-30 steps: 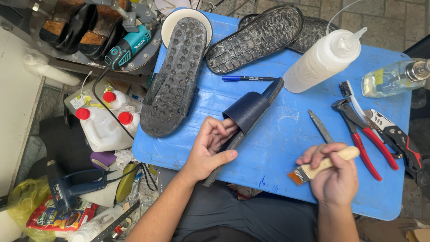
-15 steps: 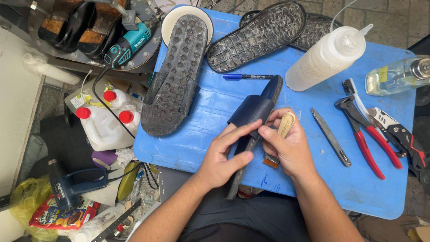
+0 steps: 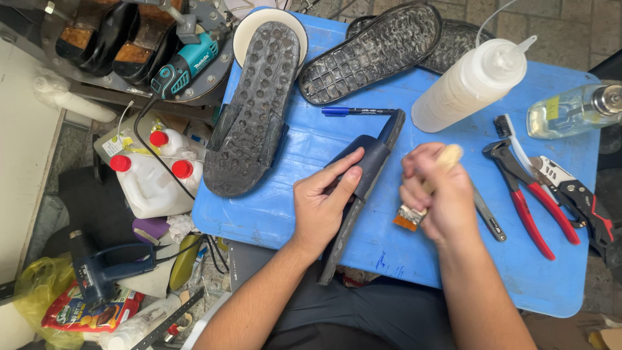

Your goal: The person applies a liquid adhesive to the sole and strap of a black slipper using a squeeze bottle and a brush. They spread the adhesive evenly across the textured sole and along the strap edges, then wipe the brush on a cloth between applications.

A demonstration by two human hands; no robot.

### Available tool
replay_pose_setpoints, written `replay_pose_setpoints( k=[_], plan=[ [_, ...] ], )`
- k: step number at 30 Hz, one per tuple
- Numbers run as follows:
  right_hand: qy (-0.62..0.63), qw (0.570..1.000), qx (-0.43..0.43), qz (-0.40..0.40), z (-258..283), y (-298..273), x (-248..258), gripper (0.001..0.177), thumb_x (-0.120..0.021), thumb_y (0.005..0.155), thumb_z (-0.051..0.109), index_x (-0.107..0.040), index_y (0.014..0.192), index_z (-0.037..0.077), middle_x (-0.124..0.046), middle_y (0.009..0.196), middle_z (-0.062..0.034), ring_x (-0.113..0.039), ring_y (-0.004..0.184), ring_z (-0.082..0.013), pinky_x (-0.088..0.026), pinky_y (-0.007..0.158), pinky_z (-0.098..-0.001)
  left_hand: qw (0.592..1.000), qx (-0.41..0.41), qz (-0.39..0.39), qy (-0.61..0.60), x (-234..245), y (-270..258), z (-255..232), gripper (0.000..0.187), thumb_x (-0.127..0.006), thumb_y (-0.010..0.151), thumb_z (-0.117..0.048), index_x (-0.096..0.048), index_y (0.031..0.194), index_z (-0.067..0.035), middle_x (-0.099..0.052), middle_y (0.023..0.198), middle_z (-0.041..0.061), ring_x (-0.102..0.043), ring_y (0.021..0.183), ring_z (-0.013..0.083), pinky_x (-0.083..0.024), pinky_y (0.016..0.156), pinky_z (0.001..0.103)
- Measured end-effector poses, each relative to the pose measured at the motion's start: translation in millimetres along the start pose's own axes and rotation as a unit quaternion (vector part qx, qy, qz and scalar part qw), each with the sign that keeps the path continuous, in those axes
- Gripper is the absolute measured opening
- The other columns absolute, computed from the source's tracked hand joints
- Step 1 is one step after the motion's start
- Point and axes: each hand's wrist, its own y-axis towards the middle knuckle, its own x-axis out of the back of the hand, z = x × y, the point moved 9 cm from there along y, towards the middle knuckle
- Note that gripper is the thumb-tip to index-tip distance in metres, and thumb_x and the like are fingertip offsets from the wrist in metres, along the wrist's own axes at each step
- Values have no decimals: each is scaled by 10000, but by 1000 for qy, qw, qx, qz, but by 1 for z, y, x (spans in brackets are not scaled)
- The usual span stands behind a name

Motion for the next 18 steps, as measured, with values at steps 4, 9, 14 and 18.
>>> replay_pose_setpoints(
  k=[4,9,14,18],
  plan=[
    [355,930,-94,-7,9,24,7,716,-651,964,548,-451,1343,-26,-632,1133,-233,-347,479,-79,-324,435,-196,999,-34,-8,40,1,-5,-2,306,-712,1016,-141,-727,1310,-59,-756,944,-2,-593,772,12,-490,688,191],
    [527,840,-126,-32,14,54,-9,956,-674,901,618,-323,1498,-41,-610,1305,-321,-310,481,-80,-333,427,-167,996,-82,-8,39,1,-5,-5,294,-707,1029,-130,-716,1310,-45,-750,963,0,-618,797,17,-504,717,191],
    [659,736,-150,-22,15,72,-25,624,-650,971,469,-498,1379,22,-573,1251,-304,-324,477,-95,-324,408,-185,996,-71,-17,41,7,-10,0,283,-724,1004,-113,-738,1274,-31,-733,857,-4,-584,705,14,-476,637,189],
    [369,928,-3,-46,33,66,7,492,-539,995,401,-581,1298,15,-657,1162,-285,-598,656,-183,-365,389,-176,998,-44,-19,35,13,-16,4,292,-736,981,-121,-748,1257,-30,-734,829,5,-583,662,19,-474,597,195]
  ],
)
